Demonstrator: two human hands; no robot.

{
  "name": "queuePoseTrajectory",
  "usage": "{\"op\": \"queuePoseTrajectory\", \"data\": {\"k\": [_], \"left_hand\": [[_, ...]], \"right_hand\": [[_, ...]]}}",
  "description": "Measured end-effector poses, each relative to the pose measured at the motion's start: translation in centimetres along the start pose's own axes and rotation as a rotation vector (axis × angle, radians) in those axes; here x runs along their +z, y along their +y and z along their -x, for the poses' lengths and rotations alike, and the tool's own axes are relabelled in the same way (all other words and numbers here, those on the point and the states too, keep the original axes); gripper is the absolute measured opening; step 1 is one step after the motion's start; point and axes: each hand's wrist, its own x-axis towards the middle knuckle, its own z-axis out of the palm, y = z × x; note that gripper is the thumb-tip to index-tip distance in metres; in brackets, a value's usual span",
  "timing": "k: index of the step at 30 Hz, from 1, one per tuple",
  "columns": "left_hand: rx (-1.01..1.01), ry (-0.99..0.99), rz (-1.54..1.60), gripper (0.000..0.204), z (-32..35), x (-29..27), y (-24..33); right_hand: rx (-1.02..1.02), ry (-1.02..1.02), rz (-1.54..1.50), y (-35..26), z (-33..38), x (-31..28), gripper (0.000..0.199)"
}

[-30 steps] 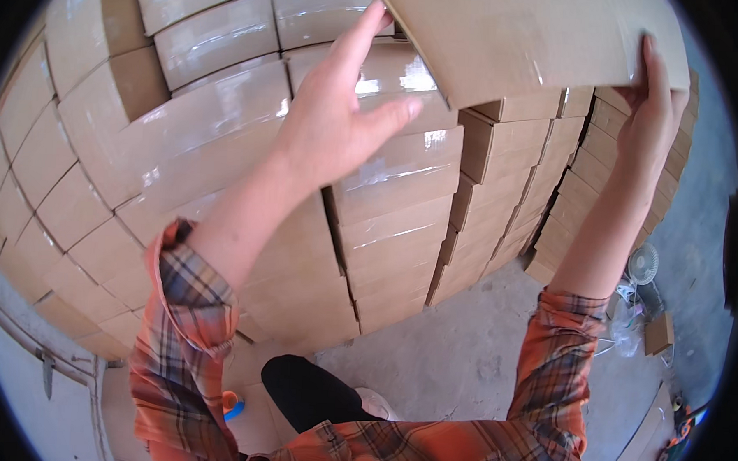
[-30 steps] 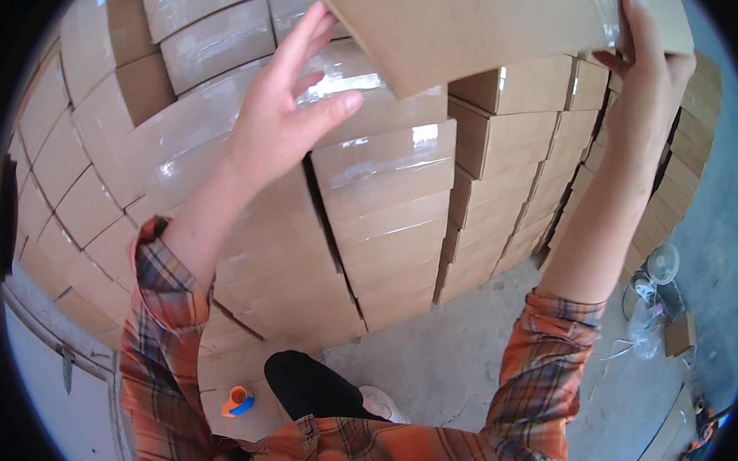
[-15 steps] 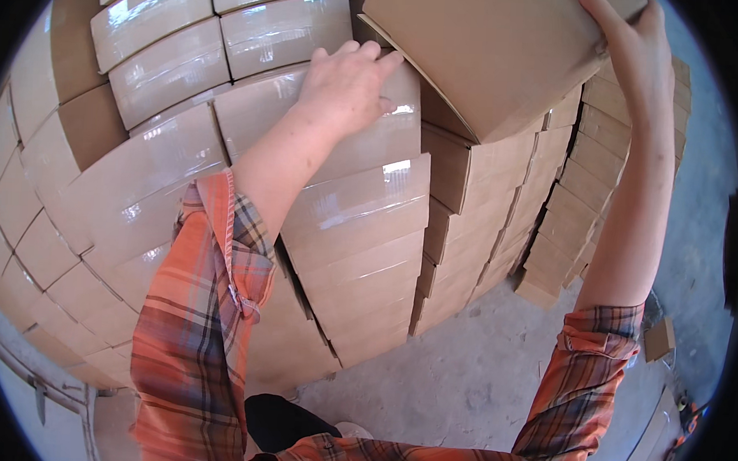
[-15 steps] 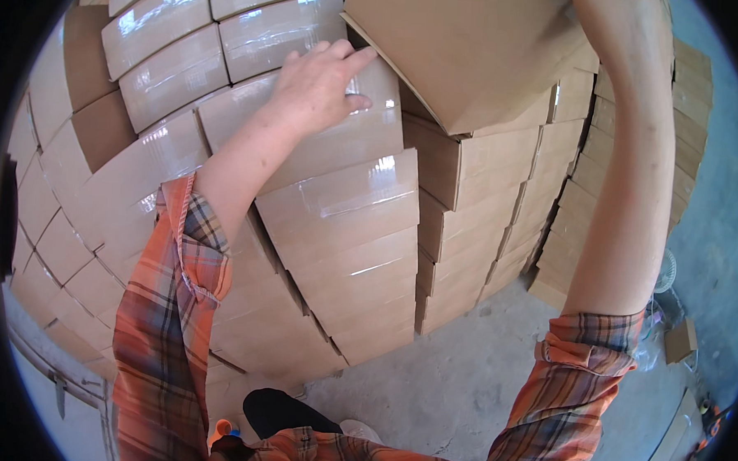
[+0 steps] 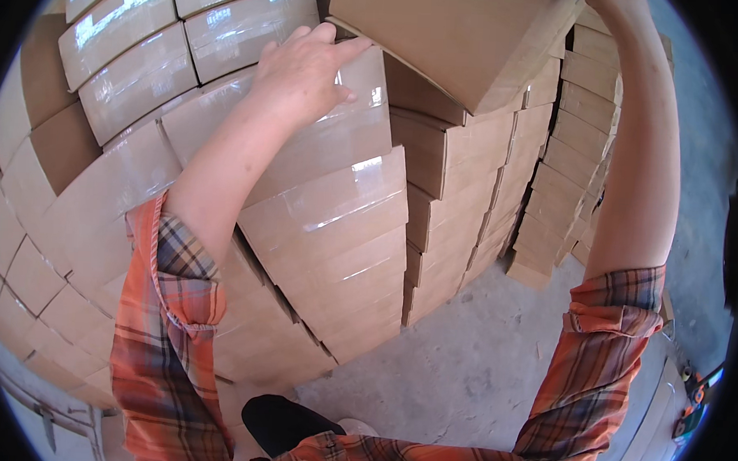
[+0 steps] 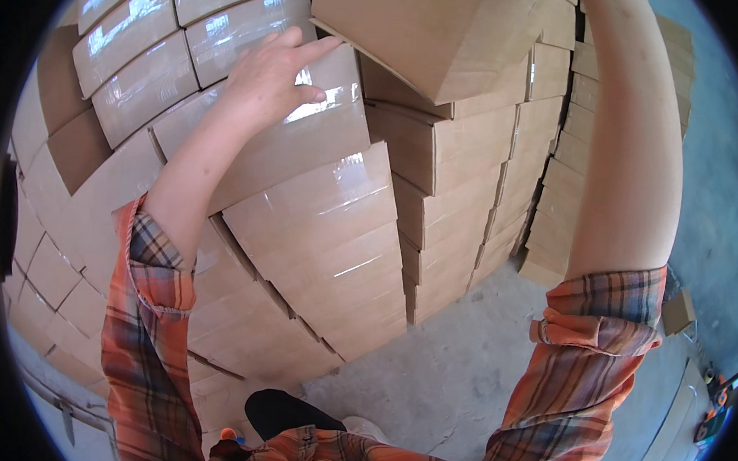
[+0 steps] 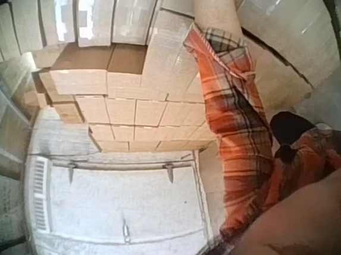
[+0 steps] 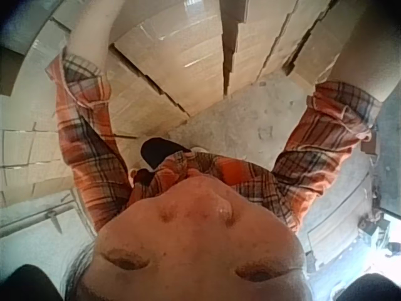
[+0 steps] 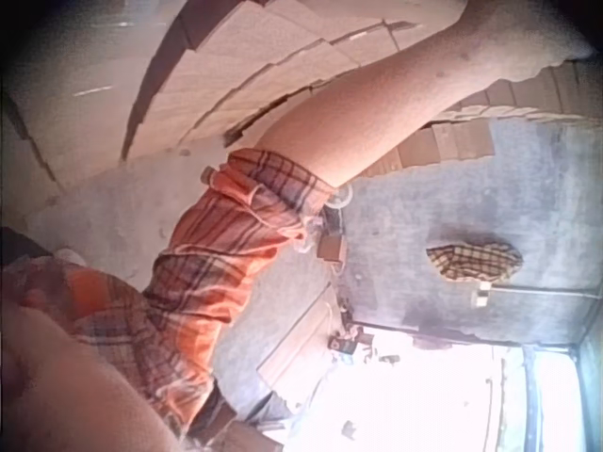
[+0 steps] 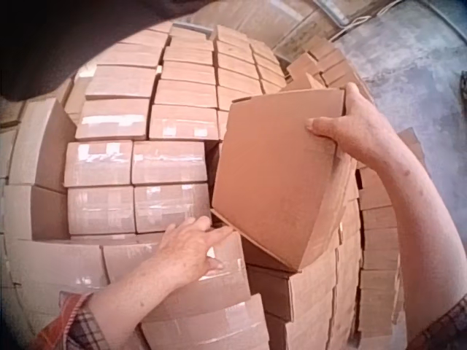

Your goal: The recorder assembles and tapes cardboard boxes and then stacks them.

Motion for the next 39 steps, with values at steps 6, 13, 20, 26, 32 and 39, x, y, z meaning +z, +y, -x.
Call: {"op": "queuePoseTrajectory", "data": {"k": [6, 13, 20, 26, 32, 39], "left_hand": [[0.054, 0.047, 0.008, 0.058, 1.3, -1.4, 0.8], [0.054, 0.053, -0.005, 0.058, 1.5, -2.1, 1.8], [-0.023, 0.012, -0.058, 0.06, 0.4, -1.3, 1.0], [-0.013, 0.16, -0.033, 0.055, -0.2, 0.6, -0.4], [0.018, 0.23, 0.001, 0.053, 0.0, 2.0, -0.3], [-0.023, 0.197, 0.119, 0.069, -0.5, 1.3, -0.8]], "right_hand": [[0.107, -0.148, -0.034, -1.5, 0.0, -1.2, 0.061], [-0.07, 0.017, 0.154, -1.6, -1.0, 1.5, 0.077], [-0.053, -0.091, 0.144, -3.5, 0.2, 0.2, 0.064], [0.059, 0.033, -0.012, -2.1, 3.0, -2.3, 0.065], [0.035, 0.126, -0.352, 5.0, 3.4, 1.3, 0.085], [0.471, -0.113, -0.836, 7.4, 2.8, 2.8, 0.075]]}}
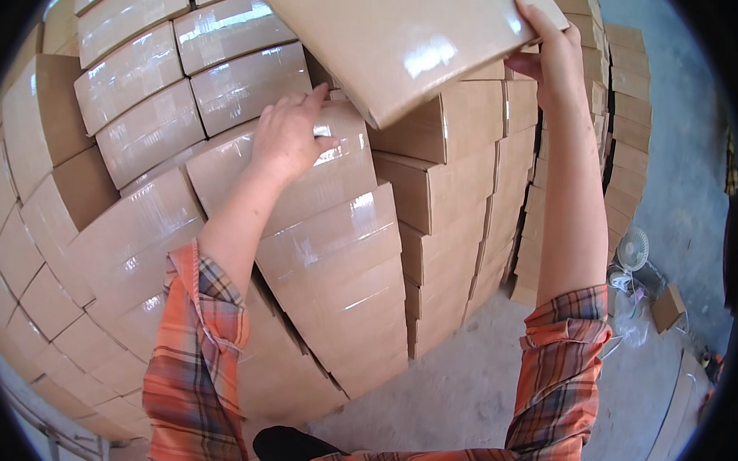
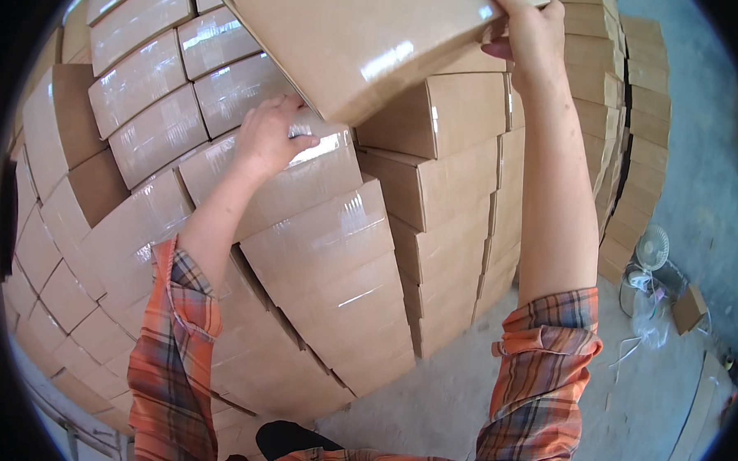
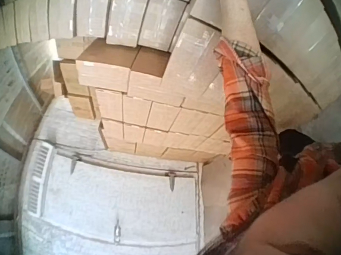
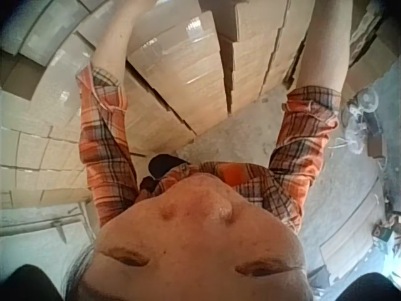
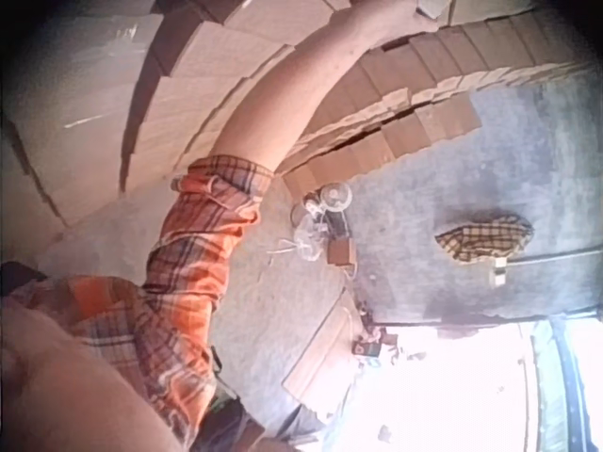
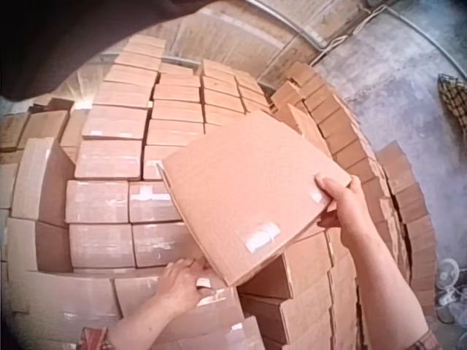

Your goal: The recorder assembles and tapes cardboard boxes and then stacks them.

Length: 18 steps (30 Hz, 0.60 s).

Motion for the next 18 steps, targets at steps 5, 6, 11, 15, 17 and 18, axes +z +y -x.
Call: {"op": "queuePoseTrajectory", "data": {"k": [5, 6, 11, 15, 17, 18], "left_hand": [[-0.112, 0.144, 0.564, 0.077, 0.4, -1.8, 0.2], [-0.078, 0.11, 0.708, 0.076, 0.7, -2.1, 0.2], [-0.15, -0.011, 1.024, 0.072, 1.8, -6.5, 5.5], [0.201, 0.197, 1.093, 0.072, 0.8, -5.3, 4.6], [0.167, 0.415, 1.042, 0.077, 0.3, -4.9, 4.5], [0.173, 0.414, 1.044, 0.077, 0.2, -5.3, 4.6]], "right_hand": [[0.56, -0.153, -0.553, -2.2, -0.1, -0.2, 0.081], [0.325, -0.262, -0.42, -1.4, 0.6, 0.2, 0.067], [0.599, -0.488, -0.513, 1.7, 2.4, 1.5, 0.065], [0.645, -0.455, -0.246, 3.3, 3.5, 2.5, 0.061], [0.626, -0.444, -0.12, 2.7, 4.6, 4.0, 0.057], [0.59, -0.359, -0.079, 3.2, 5.0, 4.9, 0.052]]}}
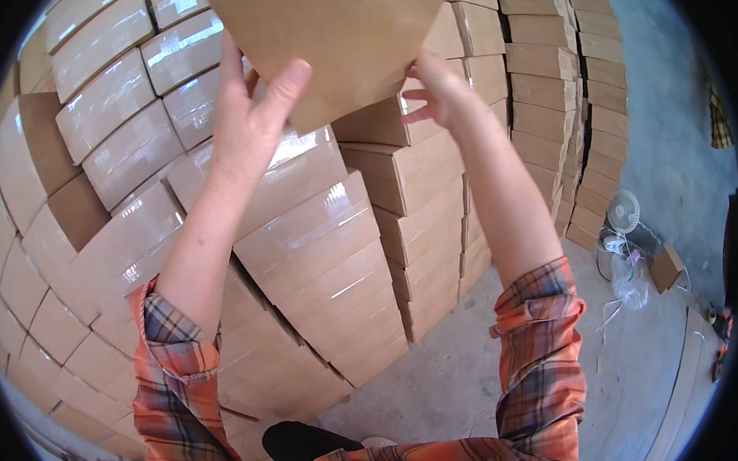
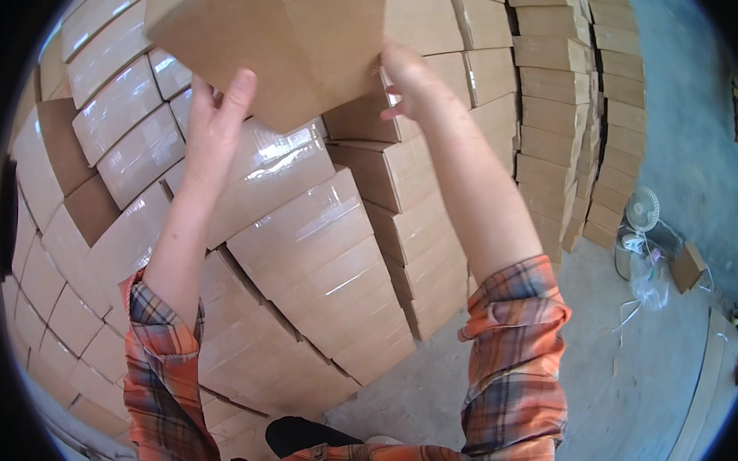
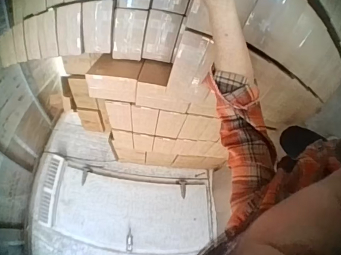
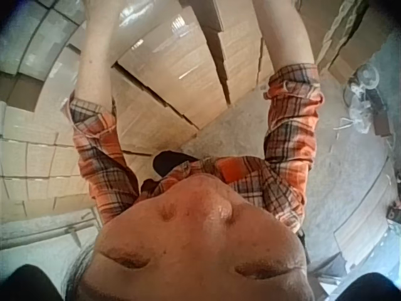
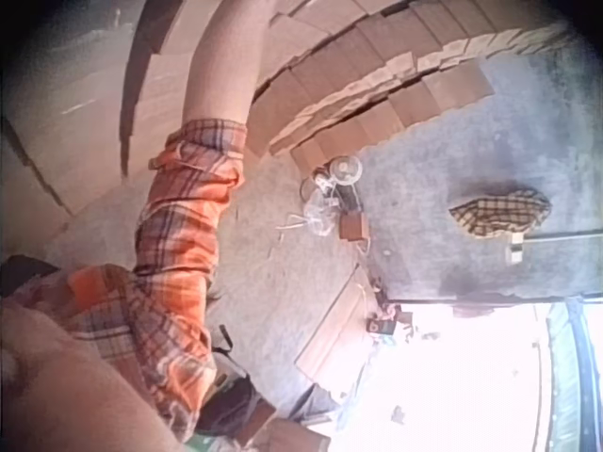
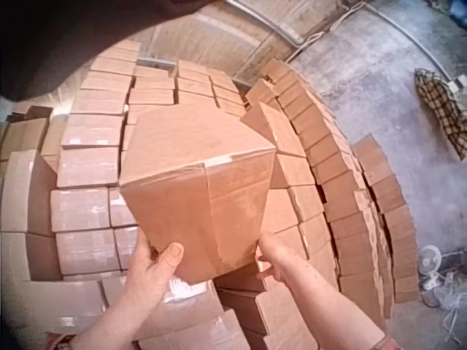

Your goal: The recorder assembles and tapes cardboard boxes and then stacks them.

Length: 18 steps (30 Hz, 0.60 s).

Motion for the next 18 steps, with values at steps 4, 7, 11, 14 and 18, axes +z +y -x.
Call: {"op": "queuePoseTrajectory", "data": {"k": [4, 7, 11, 14, 18], "left_hand": [[-0.159, 0.004, -0.114, 0.081, -0.9, 1.8, 2.4], [-0.243, 0.035, -0.386, 0.083, -1.3, 2.8, 2.0], [-0.27, -0.073, -0.37, 0.081, -2.1, 3.6, 0.9], [-0.317, -0.132, -0.372, 0.079, -2.8, 3.7, -0.5], [-0.133, -0.184, -0.481, 0.077, -2.4, 3.3, -3.9]], "right_hand": [[-0.176, 0.3, -0.231, 0.3, -1.9, 1.3, 0.036], [-0.273, 0.559, -0.273, 0.9, -3.5, 1.2, 0.033], [-0.335, 0.518, -0.213, 1.7, -4.0, 0.3, 0.044], [-0.575, 0.443, -0.096, 2.9, -3.0, 1.7, 0.073], [-0.667, 0.417, 0.325, 4.1, -2.2, 2.7, 0.116]]}}
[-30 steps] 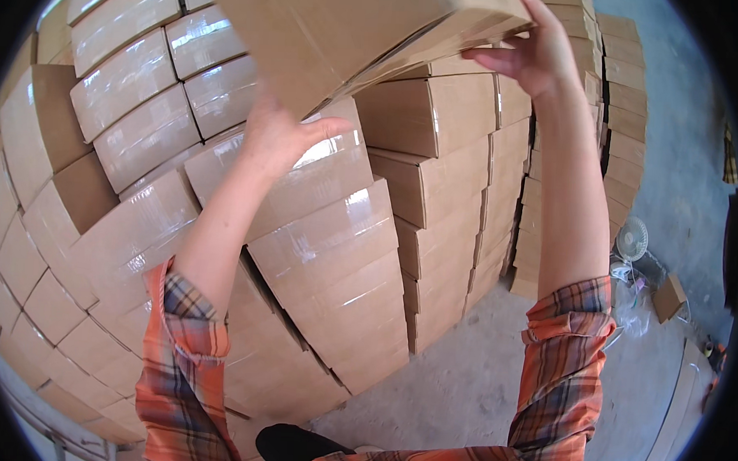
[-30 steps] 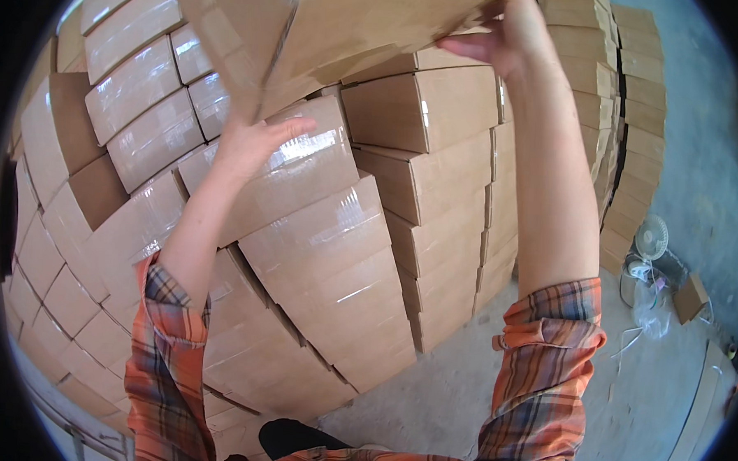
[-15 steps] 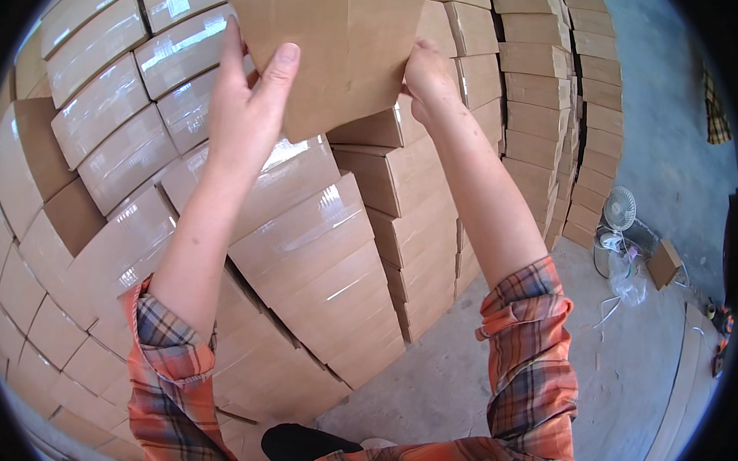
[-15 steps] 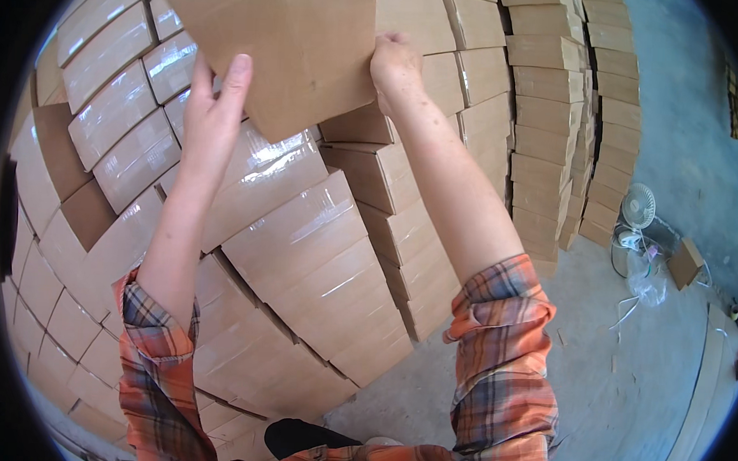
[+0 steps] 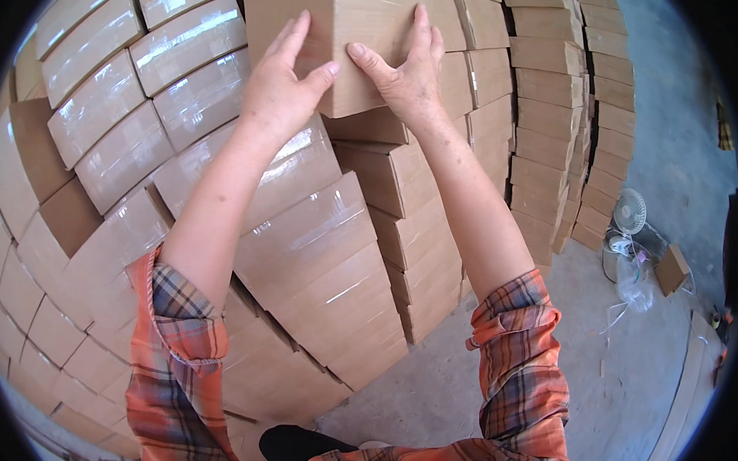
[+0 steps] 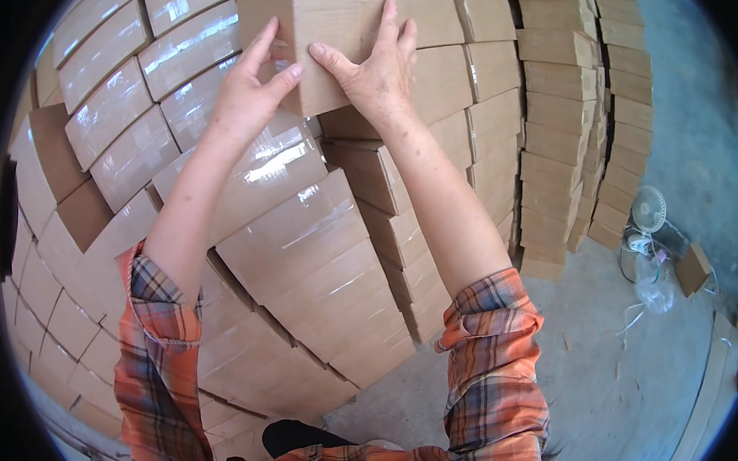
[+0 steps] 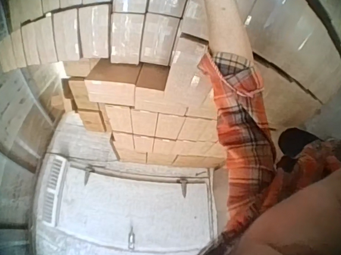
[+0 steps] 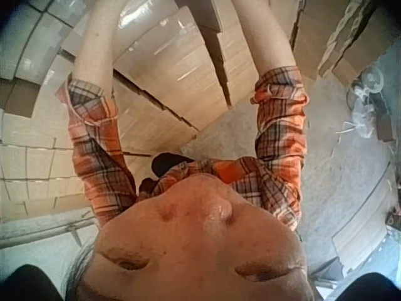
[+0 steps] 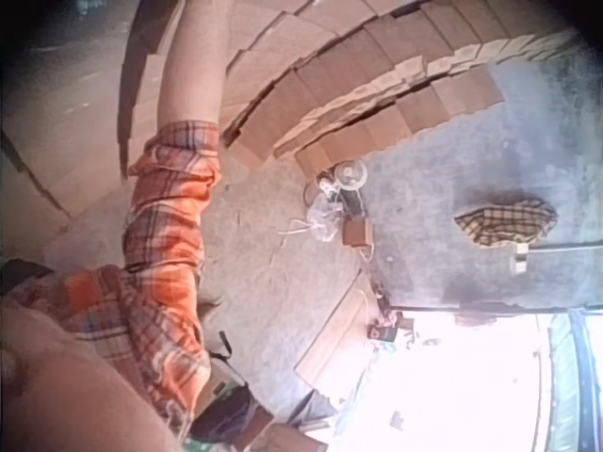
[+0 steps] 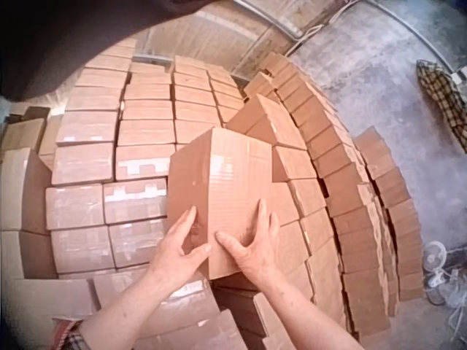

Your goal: The recorder assembles and tapes cardboard boxes and then stacks them.

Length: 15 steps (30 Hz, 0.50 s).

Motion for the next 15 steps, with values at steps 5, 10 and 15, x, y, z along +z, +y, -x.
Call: {"op": "queuePoseTrajectory", "data": {"k": [5, 10, 15], "left_hand": [[0.065, -0.025, -0.004, 0.083, 1.0, 0.9, -1.4], [0.117, -0.068, 0.007, 0.087, 1.4, 0.1, -2.3], [-0.018, -0.211, -0.546, 0.076, 2.2, -1.2, -4.7]], "right_hand": [[-0.116, 0.1, 0.12, -1.5, 0.1, -0.5, 0.105], [-0.12, 0.028, 0.411, -8.0, 0.8, -0.4, 0.102], [-0.291, 0.106, 0.517, -7.2, 1.0, 2.0, 0.086]]}}
